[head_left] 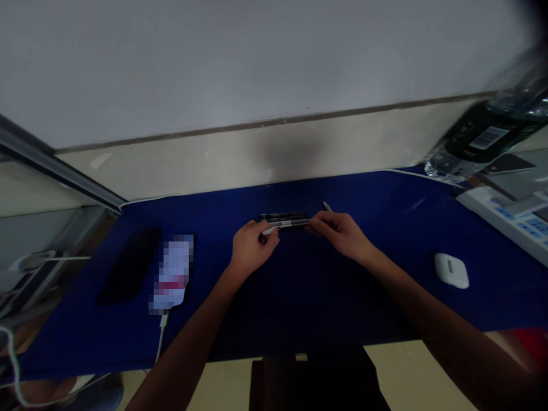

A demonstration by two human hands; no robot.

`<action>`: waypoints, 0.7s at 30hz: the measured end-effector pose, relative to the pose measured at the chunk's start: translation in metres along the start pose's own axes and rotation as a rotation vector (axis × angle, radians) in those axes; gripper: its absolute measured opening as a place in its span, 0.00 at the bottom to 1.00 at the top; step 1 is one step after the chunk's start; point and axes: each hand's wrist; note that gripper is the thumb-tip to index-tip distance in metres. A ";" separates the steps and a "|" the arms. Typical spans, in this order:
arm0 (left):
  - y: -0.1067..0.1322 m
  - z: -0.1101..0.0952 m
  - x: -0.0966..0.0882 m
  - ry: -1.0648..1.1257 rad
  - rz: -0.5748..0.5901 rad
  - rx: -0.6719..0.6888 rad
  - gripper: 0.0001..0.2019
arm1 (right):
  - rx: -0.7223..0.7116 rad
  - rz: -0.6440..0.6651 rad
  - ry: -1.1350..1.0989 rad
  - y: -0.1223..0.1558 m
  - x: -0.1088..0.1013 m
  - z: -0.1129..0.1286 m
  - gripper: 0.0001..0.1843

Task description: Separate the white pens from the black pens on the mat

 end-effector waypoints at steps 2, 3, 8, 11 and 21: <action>0.000 0.000 0.000 0.000 0.002 0.004 0.12 | 0.004 -0.004 0.004 0.000 0.000 0.000 0.21; 0.000 0.000 0.000 0.000 0.002 0.007 0.12 | 0.009 -0.005 0.018 0.000 0.000 0.000 0.22; 0.000 -0.003 -0.001 -0.006 0.023 0.005 0.12 | 0.003 0.014 0.085 0.001 -0.001 0.000 0.27; 0.000 -0.004 -0.001 -0.007 0.037 -0.006 0.12 | 0.000 0.001 0.078 0.001 -0.001 0.000 0.25; 0.000 -0.001 0.000 -0.015 0.017 -0.010 0.12 | -0.006 -0.088 -0.015 -0.001 0.002 -0.005 0.13</action>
Point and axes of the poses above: each hand's wrist, its own y-axis away from the middle knuckle, its own x-axis out of the palm, z = x × y, and after that the axes turned 8 degrees about y, right-handed
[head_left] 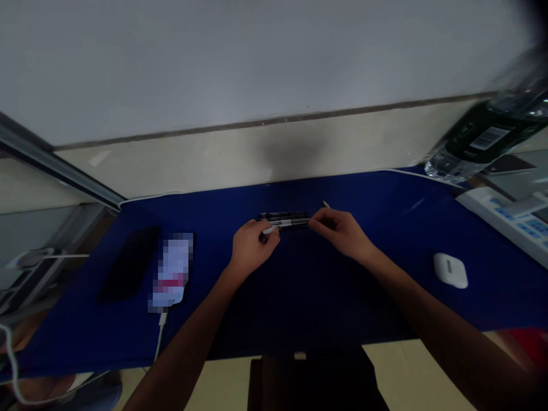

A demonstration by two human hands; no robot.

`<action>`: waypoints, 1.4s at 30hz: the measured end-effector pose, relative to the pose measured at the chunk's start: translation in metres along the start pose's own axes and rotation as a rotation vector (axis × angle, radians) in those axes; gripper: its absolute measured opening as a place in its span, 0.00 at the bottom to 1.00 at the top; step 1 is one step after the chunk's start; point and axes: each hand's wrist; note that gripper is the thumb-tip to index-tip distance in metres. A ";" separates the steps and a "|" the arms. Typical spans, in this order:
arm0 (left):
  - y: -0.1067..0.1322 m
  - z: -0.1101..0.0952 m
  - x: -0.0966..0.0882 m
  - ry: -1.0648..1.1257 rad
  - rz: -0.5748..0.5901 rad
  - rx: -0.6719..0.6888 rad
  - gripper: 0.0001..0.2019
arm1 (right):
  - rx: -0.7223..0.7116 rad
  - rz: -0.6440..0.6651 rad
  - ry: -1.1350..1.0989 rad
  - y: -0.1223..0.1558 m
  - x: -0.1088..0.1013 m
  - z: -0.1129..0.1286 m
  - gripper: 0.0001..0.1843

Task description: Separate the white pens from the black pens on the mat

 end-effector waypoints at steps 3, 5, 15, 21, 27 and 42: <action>0.000 -0.001 -0.001 -0.003 -0.006 -0.004 0.12 | -0.024 -0.015 -0.048 -0.001 0.001 -0.004 0.09; -0.001 -0.003 -0.002 0.005 -0.003 -0.005 0.12 | -0.030 -0.015 -0.082 -0.002 0.001 -0.004 0.09; -0.001 -0.003 -0.002 0.028 0.013 -0.004 0.12 | 0.038 -0.003 0.035 0.002 -0.003 0.008 0.17; 0.000 -0.002 -0.002 0.010 0.011 0.000 0.11 | 0.018 -0.014 0.012 0.001 -0.001 0.005 0.12; 0.000 -0.001 -0.001 0.016 0.002 -0.003 0.11 | -0.004 -0.016 -0.060 0.000 0.001 0.001 0.09; -0.001 -0.003 -0.002 0.031 0.007 -0.014 0.12 | 0.041 0.010 0.003 0.003 -0.002 0.007 0.21</action>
Point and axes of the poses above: each hand's wrist, its own y-axis away from the middle knuckle, its own x-axis out of the palm, z = x × y, and after that the axes turned 8 degrees about y, right-handed
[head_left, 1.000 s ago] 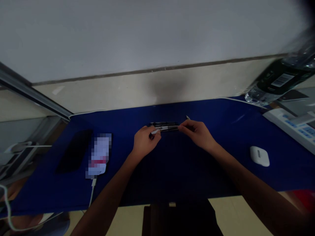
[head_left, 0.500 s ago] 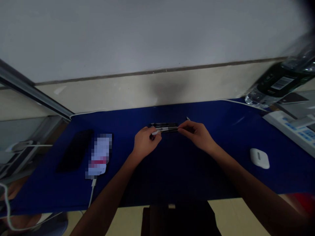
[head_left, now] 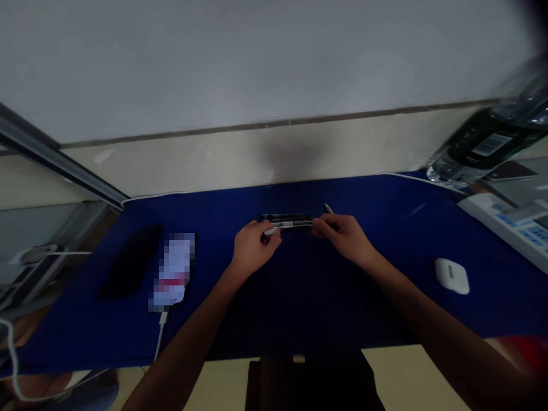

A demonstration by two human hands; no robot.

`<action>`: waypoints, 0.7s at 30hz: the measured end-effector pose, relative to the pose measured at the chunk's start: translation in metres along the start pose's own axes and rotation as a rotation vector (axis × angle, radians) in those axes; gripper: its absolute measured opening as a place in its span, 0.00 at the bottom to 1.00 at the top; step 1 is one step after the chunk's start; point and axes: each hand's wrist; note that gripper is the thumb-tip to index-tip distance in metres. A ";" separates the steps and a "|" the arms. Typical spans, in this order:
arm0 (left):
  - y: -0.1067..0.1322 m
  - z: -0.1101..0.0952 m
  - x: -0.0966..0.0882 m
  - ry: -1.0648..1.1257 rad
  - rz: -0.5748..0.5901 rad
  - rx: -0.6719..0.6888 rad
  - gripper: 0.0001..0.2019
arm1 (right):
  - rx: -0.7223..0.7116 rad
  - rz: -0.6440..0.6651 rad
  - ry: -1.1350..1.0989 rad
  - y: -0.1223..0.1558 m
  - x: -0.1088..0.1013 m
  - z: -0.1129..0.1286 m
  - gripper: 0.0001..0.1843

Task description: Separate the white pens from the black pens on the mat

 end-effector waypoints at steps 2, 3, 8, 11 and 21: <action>0.000 0.000 0.000 -0.003 0.000 0.002 0.12 | -0.012 0.001 0.006 0.000 0.000 0.000 0.19; 0.000 0.000 0.000 -0.006 -0.001 0.004 0.12 | -0.019 -0.005 0.007 0.000 0.001 0.000 0.17; 0.000 0.001 0.000 -0.013 -0.003 -0.006 0.11 | -0.032 -0.037 0.008 -0.002 0.003 -0.005 0.13; 0.000 0.002 0.001 -0.014 -0.002 -0.014 0.11 | -0.054 -0.036 -0.041 -0.003 0.004 -0.008 0.10; 0.000 0.002 0.001 -0.018 -0.006 -0.009 0.12 | -0.025 -0.042 -0.010 -0.001 0.000 -0.003 0.16</action>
Point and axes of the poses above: each hand's wrist, its own y-axis away from the middle knuckle, its own x-axis out of the palm, z = x × y, and after that the axes turned 8 degrees about y, right-handed
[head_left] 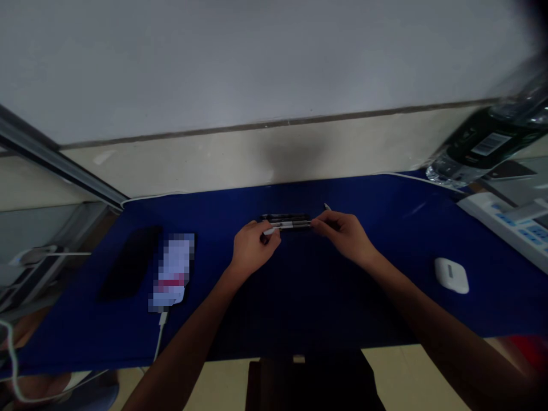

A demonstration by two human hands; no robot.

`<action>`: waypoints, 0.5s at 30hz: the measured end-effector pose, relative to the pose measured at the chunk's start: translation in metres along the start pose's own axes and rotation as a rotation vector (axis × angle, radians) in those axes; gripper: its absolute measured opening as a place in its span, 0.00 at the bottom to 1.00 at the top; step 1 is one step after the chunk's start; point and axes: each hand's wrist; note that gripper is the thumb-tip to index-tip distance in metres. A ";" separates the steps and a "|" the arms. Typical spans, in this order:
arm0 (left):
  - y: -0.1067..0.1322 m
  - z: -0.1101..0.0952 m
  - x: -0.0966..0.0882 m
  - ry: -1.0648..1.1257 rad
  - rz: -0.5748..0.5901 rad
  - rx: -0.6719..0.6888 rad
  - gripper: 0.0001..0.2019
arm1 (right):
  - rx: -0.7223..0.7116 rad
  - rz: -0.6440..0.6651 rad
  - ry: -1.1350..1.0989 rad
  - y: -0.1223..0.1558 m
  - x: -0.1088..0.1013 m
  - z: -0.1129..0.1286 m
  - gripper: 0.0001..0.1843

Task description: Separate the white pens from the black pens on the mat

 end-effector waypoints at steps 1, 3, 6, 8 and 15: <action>0.000 0.000 0.000 -0.001 0.000 0.003 0.12 | 0.007 0.011 0.020 0.000 0.000 0.000 0.17; 0.001 0.000 0.000 -0.002 0.001 0.010 0.11 | 0.025 0.033 0.049 0.000 0.000 0.000 0.19; 0.001 0.001 0.000 -0.002 -0.005 0.014 0.11 | 0.041 0.046 0.051 0.000 0.001 0.000 0.20; 0.001 0.001 0.001 -0.013 -0.015 0.005 0.11 | 0.030 0.043 0.041 0.000 0.001 -0.001 0.19; -0.001 0.002 0.001 -0.058 -0.037 -0.018 0.12 | -0.041 0.028 0.035 -0.001 0.003 -0.003 0.12</action>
Point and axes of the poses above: each hand's wrist, its own y-axis away from the middle knuckle, its own x-axis out of the palm, z = x × y, and after that the axes turned 8 degrees about y, right-handed
